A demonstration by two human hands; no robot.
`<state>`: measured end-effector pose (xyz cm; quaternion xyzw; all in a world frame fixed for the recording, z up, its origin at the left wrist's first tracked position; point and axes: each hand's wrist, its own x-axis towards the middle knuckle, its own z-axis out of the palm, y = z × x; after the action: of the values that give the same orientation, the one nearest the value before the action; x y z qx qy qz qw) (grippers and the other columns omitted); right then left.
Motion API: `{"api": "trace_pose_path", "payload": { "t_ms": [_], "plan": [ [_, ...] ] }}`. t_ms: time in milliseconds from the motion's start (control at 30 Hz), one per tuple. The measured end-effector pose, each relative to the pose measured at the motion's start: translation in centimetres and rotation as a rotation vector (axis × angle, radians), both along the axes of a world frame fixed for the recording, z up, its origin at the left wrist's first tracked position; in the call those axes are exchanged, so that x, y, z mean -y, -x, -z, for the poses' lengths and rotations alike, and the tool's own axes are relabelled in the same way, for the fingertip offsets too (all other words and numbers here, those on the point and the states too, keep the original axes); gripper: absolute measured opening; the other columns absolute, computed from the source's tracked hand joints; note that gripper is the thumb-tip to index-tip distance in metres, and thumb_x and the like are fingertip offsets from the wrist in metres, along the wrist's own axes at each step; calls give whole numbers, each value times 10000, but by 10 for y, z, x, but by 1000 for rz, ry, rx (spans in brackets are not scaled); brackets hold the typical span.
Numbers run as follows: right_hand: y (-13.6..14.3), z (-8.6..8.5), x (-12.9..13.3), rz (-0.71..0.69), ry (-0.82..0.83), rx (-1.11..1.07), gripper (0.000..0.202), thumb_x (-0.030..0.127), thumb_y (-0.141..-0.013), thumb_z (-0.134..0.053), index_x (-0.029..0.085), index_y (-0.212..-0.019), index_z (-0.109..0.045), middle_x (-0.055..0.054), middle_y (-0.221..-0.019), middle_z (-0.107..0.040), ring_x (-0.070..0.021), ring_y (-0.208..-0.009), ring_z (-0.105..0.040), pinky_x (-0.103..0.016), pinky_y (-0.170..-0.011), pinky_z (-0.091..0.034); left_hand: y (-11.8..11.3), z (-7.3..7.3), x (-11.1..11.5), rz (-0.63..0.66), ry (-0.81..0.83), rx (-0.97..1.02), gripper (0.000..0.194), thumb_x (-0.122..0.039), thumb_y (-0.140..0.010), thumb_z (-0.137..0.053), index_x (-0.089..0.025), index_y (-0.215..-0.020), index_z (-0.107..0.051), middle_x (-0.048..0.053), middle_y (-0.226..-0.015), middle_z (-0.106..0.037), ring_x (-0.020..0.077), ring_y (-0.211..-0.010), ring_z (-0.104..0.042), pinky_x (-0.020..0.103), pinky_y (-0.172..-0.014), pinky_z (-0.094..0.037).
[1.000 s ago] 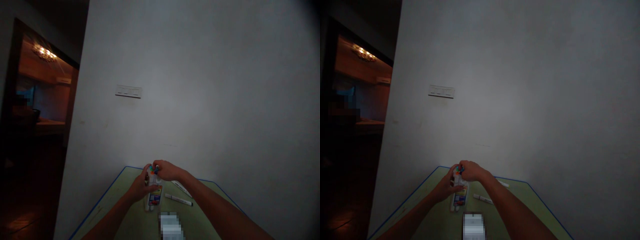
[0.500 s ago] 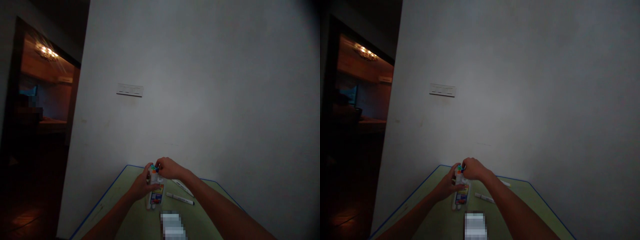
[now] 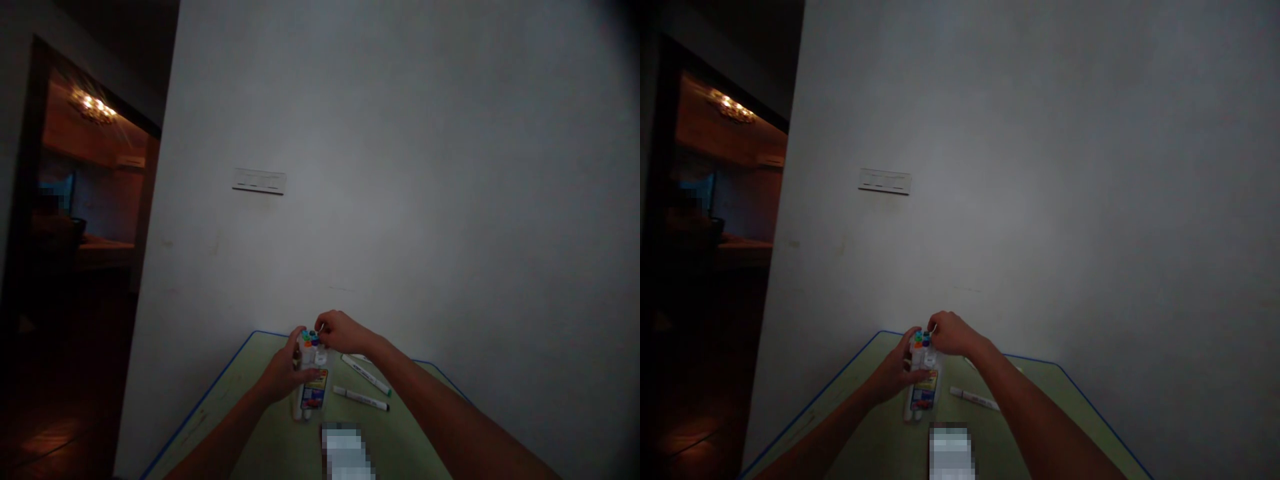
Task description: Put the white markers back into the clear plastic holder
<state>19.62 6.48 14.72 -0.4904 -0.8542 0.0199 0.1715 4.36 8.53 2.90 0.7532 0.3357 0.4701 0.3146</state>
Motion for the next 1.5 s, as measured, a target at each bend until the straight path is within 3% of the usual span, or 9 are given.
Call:
{"api": "trace_pose_path", "payload": {
  "t_ms": [567,800,1033,1500],
  "plan": [
    [4,0,7,-90,15,31,278,136,-688,-445,136,-866,-660,-34,-695,-658,-100,-574,-537,-183,-515,-348,-1,-6,5,48,15,38,826,-295,-621,-694,-227,-1272,-191,33,-935,-571,172,-756,-585,297,-658,-467],
    [9,-6,12,-53,-2,167,272,172,-724,-420,125,-824,-669,-73,-755,-669,-120,-627,-550,-198,-511,-316,-2,-6,6,58,24,50,842,-278,-613,-704,-232,-1278,-188,40,-951,-575,172,-761,-590,303,-668,-470],
    [13,-8,12,-16,61,182,301,231,-749,-426,109,-936,-628,-115,-880,-656,-141,-701,-570,-197,-518,-336,-2,-4,4,85,29,78,864,-263,-623,-696,-248,-1295,-154,34,-950,-577,166,-760,-594,302,-667,-474],
    [12,-6,9,2,106,123,333,170,-697,-419,90,-938,-634,-108,-783,-666,-121,-608,-552,-184,-459,-312,-2,-4,4,41,1,29,851,-298,-621,-697,-246,-1281,-162,32,-939,-575,156,-731,-576,279,-634,-461]
  ]
}}
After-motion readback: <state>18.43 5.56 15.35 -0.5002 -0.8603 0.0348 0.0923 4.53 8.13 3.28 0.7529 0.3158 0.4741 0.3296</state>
